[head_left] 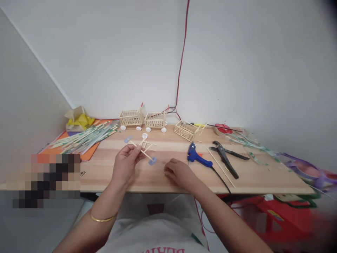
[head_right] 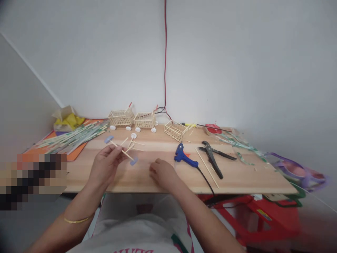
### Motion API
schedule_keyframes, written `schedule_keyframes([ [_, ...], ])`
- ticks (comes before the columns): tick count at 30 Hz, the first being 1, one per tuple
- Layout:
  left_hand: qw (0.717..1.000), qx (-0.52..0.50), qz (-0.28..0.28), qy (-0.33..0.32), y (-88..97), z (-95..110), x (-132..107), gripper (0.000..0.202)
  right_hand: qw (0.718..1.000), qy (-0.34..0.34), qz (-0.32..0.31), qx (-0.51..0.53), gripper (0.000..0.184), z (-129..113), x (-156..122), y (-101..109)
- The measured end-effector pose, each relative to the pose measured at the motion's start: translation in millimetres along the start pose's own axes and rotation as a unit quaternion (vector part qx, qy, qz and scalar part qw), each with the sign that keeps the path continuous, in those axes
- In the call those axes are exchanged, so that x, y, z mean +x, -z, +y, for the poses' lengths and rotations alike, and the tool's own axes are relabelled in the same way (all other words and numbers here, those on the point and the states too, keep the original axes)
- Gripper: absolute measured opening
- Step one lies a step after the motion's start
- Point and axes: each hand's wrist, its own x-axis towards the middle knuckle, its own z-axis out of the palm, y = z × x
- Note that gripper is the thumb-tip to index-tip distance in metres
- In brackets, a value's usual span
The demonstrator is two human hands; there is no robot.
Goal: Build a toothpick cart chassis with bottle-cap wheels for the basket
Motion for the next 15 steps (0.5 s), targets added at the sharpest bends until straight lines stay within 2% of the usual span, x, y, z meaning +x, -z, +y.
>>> schedule_keyframes([
  [3, 1.0, 0.011, -0.012, 0.013, -1.1, 1, 0, 0.029, 0.994, 0.004, -0.066, -0.088, 0.015, 0, 12, 6],
  [5, 1.0, 0.015, -0.019, 0.018, -0.7, 0, 1, 0.03, 0.992, 0.005, -0.063, -0.107, 0.016, 8, 20, 21],
  [8, 0.999, 0.024, -0.02, 0.008, -1.7, 0, 3, 0.028, 0.995, -0.007, 0.013, -0.098, 0.02, 26, 29, 54],
  [11, 0.998, 0.055, -0.016, -0.022, -6.8, 1, 2, 0.024, 0.984, -0.039, 0.156, -0.074, 0.02, 32, 26, 78],
  [13, 0.992, 0.108, -0.005, -0.063, -10.9, 0, 0, 0.019, 0.971, -0.028, 0.236, 0.018, 0.021, 22, 18, 79],
  [14, 0.986, 0.142, 0.002, -0.091, -12.5, 0, -1, 0.015, 0.966, -0.029, 0.241, 0.091, 0.025, 14, 14, 74],
  [15, 0.977, 0.177, 0.001, -0.122, -13.7, -1, -2, 0.012, 0.96, -0.038, 0.22, 0.171, 0.03, 5, 11, 67],
])
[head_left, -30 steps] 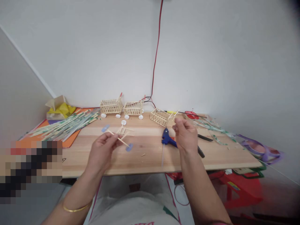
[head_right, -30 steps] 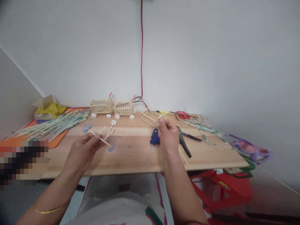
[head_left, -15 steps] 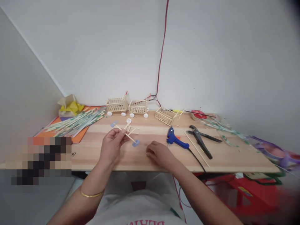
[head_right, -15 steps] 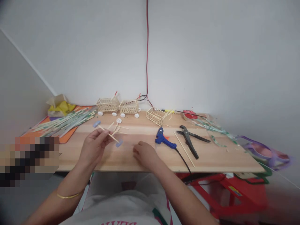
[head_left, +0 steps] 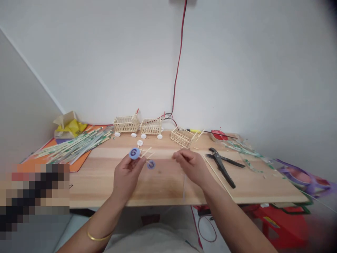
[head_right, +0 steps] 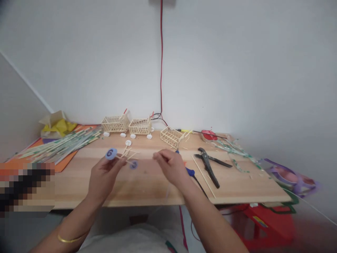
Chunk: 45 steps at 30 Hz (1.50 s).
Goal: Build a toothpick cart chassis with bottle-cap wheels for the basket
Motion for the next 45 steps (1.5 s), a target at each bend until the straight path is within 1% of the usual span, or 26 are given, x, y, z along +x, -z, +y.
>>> schedule_keyframes([
  [1, 0.999, 0.031, -0.006, -0.032, -1.0, -1, -1, 0.011, 0.996, -0.035, -0.034, 0.077, 0.033, -6, -7, -10],
  [3, 0.993, 0.072, -0.032, -0.09, -2.0, -5, -4, 0.014, 0.97, -0.09, -0.063, 0.216, 0.032, -14, -16, -32],
  [5, 0.986, 0.091, -0.064, -0.126, -1.9, -10, -7, 0.018, 0.941, -0.115, -0.083, 0.306, 0.03, -17, -19, -49],
  [8, 0.977, 0.118, -0.091, -0.153, -0.4, -17, -13, 0.022, 0.912, -0.129, -0.091, 0.379, 0.028, -13, -17, -60],
  [9, 0.975, 0.123, -0.089, -0.16, 0.4, -19, -15, 0.023, 0.91, -0.128, -0.088, 0.385, 0.027, -12, -16, -59],
  [11, 0.98, 0.11, -0.06, -0.155, 1.8, -20, -18, 0.023, 0.919, -0.121, -0.076, 0.368, 0.025, -10, -13, -53],
  [13, 0.994, 0.053, -0.026, -0.093, 2.1, -19, -20, 0.027, 0.935, -0.109, -0.062, 0.333, 0.024, -10, -12, -46],
  [14, 0.999, 0.005, -0.026, -0.032, 1.6, -18, -20, 0.031, 0.941, -0.103, -0.059, 0.317, 0.024, -11, -11, -43],
  [15, 0.997, -0.052, -0.043, 0.046, 0.6, -18, -20, 0.034, 0.945, -0.095, -0.062, 0.307, 0.024, -11, -11, -41],
  [16, 0.982, -0.113, -0.076, 0.132, -0.9, -17, -20, 0.036, 0.947, -0.085, -0.07, 0.303, 0.024, -12, -12, -40],
  [18, 0.92, -0.222, -0.16, 0.28, -4.7, -16, -19, 0.037, 0.944, -0.066, -0.105, 0.307, 0.024, -12, -14, -40],
  [19, 0.888, -0.257, -0.197, 0.328, -6.6, -16, -19, 0.036, 0.94, -0.058, -0.125, 0.313, 0.024, -12, -15, -40],
  [20, 0.866, -0.278, -0.22, 0.354, -8.4, -16, -19, 0.035, 0.936, -0.053, -0.141, 0.317, 0.025, -10, -17, -40],
  [21, 0.856, -0.285, -0.231, 0.364, -9.8, -16, -19, 0.032, 0.935, -0.052, -0.151, 0.318, 0.025, -8, -19, -40],
  [24, 0.856, -0.27, -0.245, 0.367, -13.4, -18, -19, 0.028, 0.937, -0.063, -0.169, 0.298, 0.026, 1, -24, -35],
  [27, 0.849, -0.259, -0.264, 0.378, -18.0, -22, -22, 0.024, 0.934, -0.078, -0.214, 0.275, 0.025, 7, -26, -27],
  [29, 0.848, -0.269, -0.261, 0.375, -22.0, -23, -23, 0.02, 0.928, -0.083, -0.226, 0.285, 0.025, 8, -26, -23],
  [32, 0.844, -0.306, -0.228, 0.376, -26.2, -24, -25, 0.015, 0.926, -0.092, -0.209, 0.301, 0.032, 8, -29, -16],
  [34, 0.843, -0.325, -0.187, 0.387, -26.7, -22, -24, 0.013, 0.947, -0.09, -0.166, 0.259, 0.038, 11, -32, -2],
  [35, 0.843, -0.328, -0.163, 0.394, -26.4, -21, -23, 0.012, 0.965, -0.083, -0.126, 0.213, 0.036, 16, -34, 9],
  [37, 0.847, -0.324, -0.124, 0.403, -26.0, -18, -20, 0.009, 0.991, -0.084, -0.064, 0.082, 0.028, 31, -35, 37],
  [39, 0.852, -0.318, -0.103, 0.403, -26.9, -15, -16, 0.006, 0.994, -0.104, 0.018, -0.037, 0.029, 55, -36, 71],
  [41, 0.858, -0.323, -0.099, 0.387, -29.3, -12, -12, 0.005, 0.971, -0.142, 0.072, -0.176, 0.034, 82, -37, 103],
  [42, 0.861, -0.33, -0.1, 0.374, -30.6, -11, -11, 0.006, 0.951, -0.165, 0.07, -0.251, 0.042, 95, -39, 117],
  [44, 0.867, -0.341, -0.104, 0.349, -32.2, -10, -9, 0.01, 0.9, -0.222, 0.031, -0.374, 0.073, 119, -43, 136],
  [45, 0.87, -0.341, -0.106, 0.339, -32.3, -9, -9, 0.012, 0.872, -0.256, 0.004, -0.417, 0.082, 128, -45, 142],
])
